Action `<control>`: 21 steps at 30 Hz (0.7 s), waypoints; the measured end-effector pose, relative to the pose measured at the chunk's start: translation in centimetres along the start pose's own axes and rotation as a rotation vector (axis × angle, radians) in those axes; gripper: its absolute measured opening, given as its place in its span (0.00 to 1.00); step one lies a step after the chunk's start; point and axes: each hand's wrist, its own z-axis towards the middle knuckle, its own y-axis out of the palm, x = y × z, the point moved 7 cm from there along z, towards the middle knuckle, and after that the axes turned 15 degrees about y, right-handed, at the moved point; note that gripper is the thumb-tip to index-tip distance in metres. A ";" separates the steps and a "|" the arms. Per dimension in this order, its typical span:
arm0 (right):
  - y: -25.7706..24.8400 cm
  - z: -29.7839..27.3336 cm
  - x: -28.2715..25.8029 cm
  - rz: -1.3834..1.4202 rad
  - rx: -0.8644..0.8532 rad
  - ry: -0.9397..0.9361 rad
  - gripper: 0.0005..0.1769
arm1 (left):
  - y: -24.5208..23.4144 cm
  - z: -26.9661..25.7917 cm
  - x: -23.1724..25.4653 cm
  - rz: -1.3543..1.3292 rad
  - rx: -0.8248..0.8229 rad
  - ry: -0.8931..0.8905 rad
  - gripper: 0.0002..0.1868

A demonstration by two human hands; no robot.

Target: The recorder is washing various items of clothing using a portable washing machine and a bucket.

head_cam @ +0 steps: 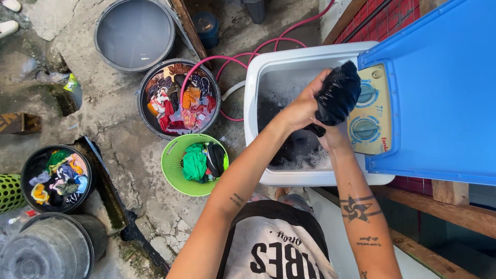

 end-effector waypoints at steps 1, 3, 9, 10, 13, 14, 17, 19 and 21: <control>1.2 0.0 -1.1 0.003 0.001 0.002 0.41 | -0.6 0.1 1.5 0.001 0.002 -0.002 0.45; 3.0 -0.5 -3.6 -0.160 0.135 -0.036 0.32 | -0.2 -0.2 3.2 -0.147 -0.150 -0.186 0.51; 9.7 -2.6 -11.5 -0.914 0.149 -0.443 0.25 | -0.5 -2.1 14.6 -0.074 -0.199 -0.399 0.51; 11.3 -2.7 -12.7 -0.914 0.148 -0.445 0.25 | -1.6 -2.6 13.5 -0.073 -0.200 -0.397 0.51; 17.2 -3.8 -15.3 -1.224 0.040 -0.699 0.26 | -2.4 -4.9 10.4 -0.795 -0.062 -0.697 0.54; 18.7 -4.0 -15.2 -1.381 -0.042 -0.787 0.27 | -1.7 -5.4 10.1 -0.741 -0.296 -0.728 0.54; 19.2 -3.0 -14.0 -1.752 -0.159 -0.947 0.27 | -3.4 -6.2 7.5 -0.322 -0.486 -0.721 0.55; 18.4 -1.8 -13.2 -1.969 -0.188 -1.032 0.27 | -4.7 -4.8 6.8 0.040 -0.437 -0.676 0.57; 17.1 -0.8 -11.9 -2.202 -0.169 -1.052 0.18 | -6.7 -4.5 6.6 0.671 -0.263 -0.875 0.70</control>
